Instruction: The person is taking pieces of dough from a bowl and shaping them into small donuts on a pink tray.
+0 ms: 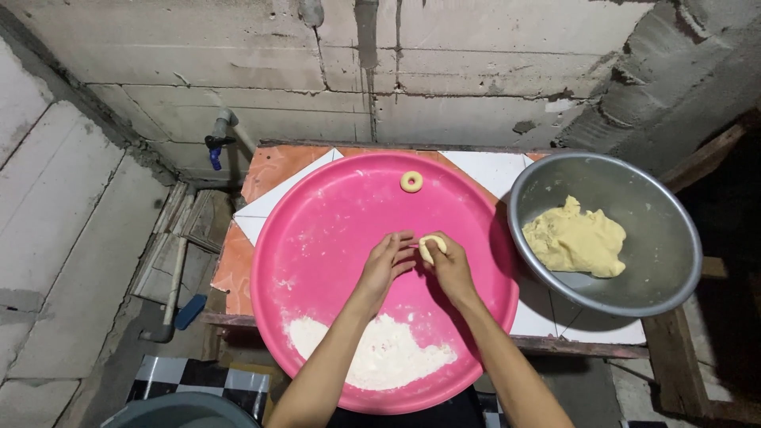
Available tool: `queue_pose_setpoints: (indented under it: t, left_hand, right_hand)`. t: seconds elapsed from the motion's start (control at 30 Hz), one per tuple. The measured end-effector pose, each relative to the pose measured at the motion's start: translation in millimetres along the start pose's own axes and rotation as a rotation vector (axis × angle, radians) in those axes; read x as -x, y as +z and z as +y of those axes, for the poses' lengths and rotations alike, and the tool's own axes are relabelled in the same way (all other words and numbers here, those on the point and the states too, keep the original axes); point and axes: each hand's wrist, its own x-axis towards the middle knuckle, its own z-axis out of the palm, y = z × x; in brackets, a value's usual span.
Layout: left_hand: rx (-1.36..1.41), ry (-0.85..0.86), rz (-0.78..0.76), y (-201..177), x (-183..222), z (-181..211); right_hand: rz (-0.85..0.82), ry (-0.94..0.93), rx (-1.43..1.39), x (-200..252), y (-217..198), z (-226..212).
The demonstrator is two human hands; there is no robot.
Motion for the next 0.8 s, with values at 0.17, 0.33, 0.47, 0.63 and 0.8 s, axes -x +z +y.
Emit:
queue_pose_setpoints:
  t: [0.17,0.33,0.47,0.63,0.8]
  left_hand:
    - [0.079,-0.055,0.011,2.8,5.5,12.1]
    - [0.031,-0.023,-0.029,4.4,2.0,-1.2]
    - [-0.007,0.141,-0.098,24.6,18.3,7.6]
    - [-0.018,0.228,-0.130,21.4,10.9,-1.8]
    - [-0.101,0.323,0.110,22.7,15.3,4.8]
  right_hand:
    - [-0.178,0.014,-0.455,5.5,-7.2,-19.8]
    - [-0.161,-0.028,-0.353,-1.7,-12.2,-1.0]
    - [-0.203,0.011,-0.367,7.6,-3.8,-9.9]
    - [-0.377,0.140,-0.409,2.6,-11.0,-14.2]
    - [-0.383,0.279,-0.269,0.5,-1.5,-8.5]
